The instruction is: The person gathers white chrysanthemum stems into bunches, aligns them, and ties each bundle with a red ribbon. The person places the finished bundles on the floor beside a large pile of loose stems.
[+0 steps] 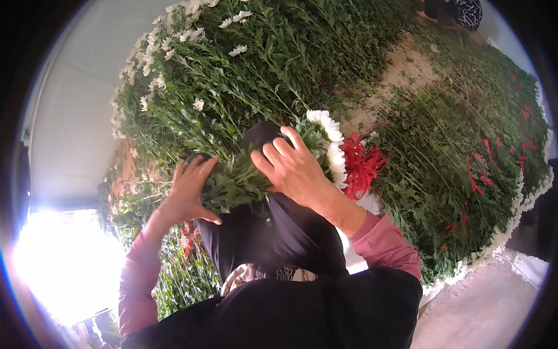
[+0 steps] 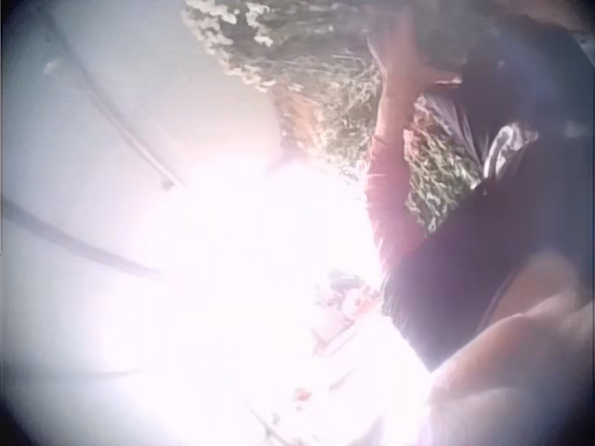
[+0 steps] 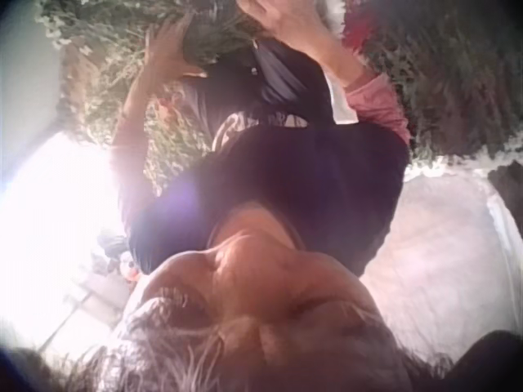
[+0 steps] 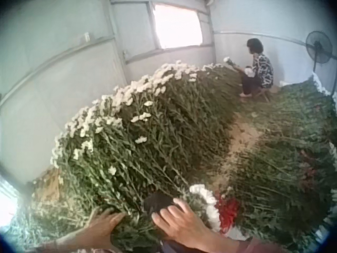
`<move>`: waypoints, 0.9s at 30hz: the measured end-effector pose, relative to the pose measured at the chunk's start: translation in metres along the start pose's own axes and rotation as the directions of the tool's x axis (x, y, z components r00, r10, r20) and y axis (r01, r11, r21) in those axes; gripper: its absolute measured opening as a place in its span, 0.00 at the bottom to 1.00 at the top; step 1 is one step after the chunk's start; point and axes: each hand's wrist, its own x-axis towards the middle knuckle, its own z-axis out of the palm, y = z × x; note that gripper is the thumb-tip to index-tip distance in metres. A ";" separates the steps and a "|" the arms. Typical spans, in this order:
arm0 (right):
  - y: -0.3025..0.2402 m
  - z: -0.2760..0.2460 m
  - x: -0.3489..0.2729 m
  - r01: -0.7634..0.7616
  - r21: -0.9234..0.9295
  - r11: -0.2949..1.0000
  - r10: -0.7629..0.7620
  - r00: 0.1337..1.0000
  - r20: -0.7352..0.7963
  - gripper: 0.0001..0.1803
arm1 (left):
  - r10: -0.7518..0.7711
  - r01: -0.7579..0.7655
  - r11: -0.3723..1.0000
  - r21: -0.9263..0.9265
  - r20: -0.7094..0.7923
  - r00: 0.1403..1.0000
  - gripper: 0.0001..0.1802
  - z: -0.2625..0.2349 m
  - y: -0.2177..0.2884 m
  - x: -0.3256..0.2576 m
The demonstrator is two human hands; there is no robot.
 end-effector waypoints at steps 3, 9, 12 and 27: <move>0.000 0.010 -0.003 0.043 -0.107 0.993 -0.061 0.984 -0.170 0.24 | -0.118 0.127 0.988 -0.086 0.104 0.988 0.49 0.015 0.001 0.017; -0.041 -0.027 -0.030 0.046 0.482 0.875 0.180 0.894 -0.411 0.30 | -0.379 0.339 0.909 -0.241 -0.146 0.914 0.27 0.043 -0.005 -0.005; -0.073 0.011 -0.039 -0.231 0.971 -0.060 0.709 0.675 0.205 0.42 | -0.374 0.275 0.916 -0.290 -0.380 0.846 0.25 0.049 0.020 0.011; -0.011 0.094 0.036 0.228 0.330 -0.916 0.341 0.876 0.342 0.24 | -0.118 0.409 0.447 -0.796 0.401 0.908 0.31 0.027 0.024 0.052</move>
